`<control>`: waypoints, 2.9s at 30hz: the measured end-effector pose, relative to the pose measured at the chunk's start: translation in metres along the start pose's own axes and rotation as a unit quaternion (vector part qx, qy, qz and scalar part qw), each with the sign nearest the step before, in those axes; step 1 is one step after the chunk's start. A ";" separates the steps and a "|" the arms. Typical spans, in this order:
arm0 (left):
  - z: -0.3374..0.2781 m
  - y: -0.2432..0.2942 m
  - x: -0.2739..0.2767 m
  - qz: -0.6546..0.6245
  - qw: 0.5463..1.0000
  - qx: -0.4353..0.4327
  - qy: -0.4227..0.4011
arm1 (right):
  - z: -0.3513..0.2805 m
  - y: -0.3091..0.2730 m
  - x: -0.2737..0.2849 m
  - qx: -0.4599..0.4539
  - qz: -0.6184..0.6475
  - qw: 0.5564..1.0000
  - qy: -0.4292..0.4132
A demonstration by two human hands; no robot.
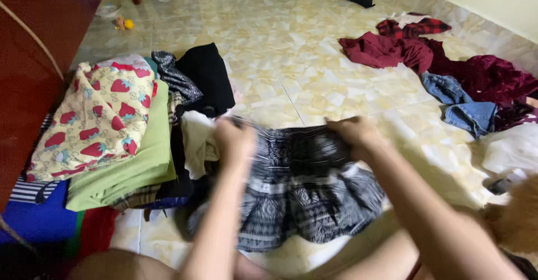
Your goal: The person folds items of clothing by hand while sitting on the floor, including a patterned shirt and shorts, placing them onto a stack.
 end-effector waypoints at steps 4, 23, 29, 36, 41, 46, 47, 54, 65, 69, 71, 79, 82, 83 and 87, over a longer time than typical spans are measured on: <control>-0.095 0.024 -0.017 -0.056 0.995 -0.012 -0.077 | -0.002 0.065 -0.041 -0.026 -0.055 0.996 0.061; -0.138 0.034 -0.020 -0.231 0.939 0.004 -0.255 | -0.105 -0.004 -0.053 -0.010 0.047 0.999 0.026; -0.057 0.011 0.011 -0.227 0.968 0.062 -0.085 | -0.085 -0.007 -0.033 0.016 0.195 0.979 -0.060; -0.061 0.052 -0.055 -0.299 0.835 0.028 -0.462 | -0.053 -0.041 -0.006 0.088 0.211 0.954 -0.194; -0.078 0.064 -0.063 -0.296 0.755 0.082 -0.579 | -0.071 -0.077 0.008 0.134 0.174 0.938 -0.267; -0.028 0.072 -0.061 -0.015 0.903 -0.155 -0.401 | 0.012 -0.044 0.039 0.188 -0.137 0.961 -0.152; -0.015 0.075 -0.057 0.066 0.922 -0.249 -0.289 | 0.038 -0.029 0.042 0.182 -0.218 0.952 -0.115; -0.002 0.157 -0.018 0.068 0.946 -0.317 0.007 | 0.036 -0.130 0.026 0.431 -0.133 0.892 0.035; -0.106 -0.015 0.010 0.088 0.903 -0.374 -0.192 | -0.051 0.067 0.054 0.385 -0.299 0.872 -0.036; -0.155 -0.101 0.003 0.127 0.891 -0.327 -0.288 | -0.083 0.147 0.060 0.343 -0.307 0.880 -0.120; -0.166 -0.110 0.009 0.145 0.889 -0.292 -0.322 | -0.080 0.181 0.068 0.211 -0.338 0.908 -0.128; -0.152 -0.116 -0.024 0.182 0.901 -0.227 -0.321 | -0.066 0.178 0.068 0.283 -0.323 0.896 -0.110; -0.155 -0.111 -0.030 0.180 0.886 -0.152 -0.399 | -0.055 0.156 0.058 0.304 -0.336 0.886 -0.100; -0.162 -0.108 -0.032 0.145 0.869 -0.128 -0.456 | -0.051 0.151 0.057 0.285 -0.349 0.889 -0.081; -0.178 -0.085 -0.037 0.181 0.852 -0.137 -0.473 | -0.054 0.110 0.033 0.281 -0.302 0.906 -0.096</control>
Point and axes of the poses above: each hand's wrist, its own z-axis towards the middle knuckle, its own x-axis out of the back of the hand, y = z × x, the point moved 8 cm from there along z, towards the middle knuckle, and after that the axes turned 11 degrees about y, right-handed, at the moved point
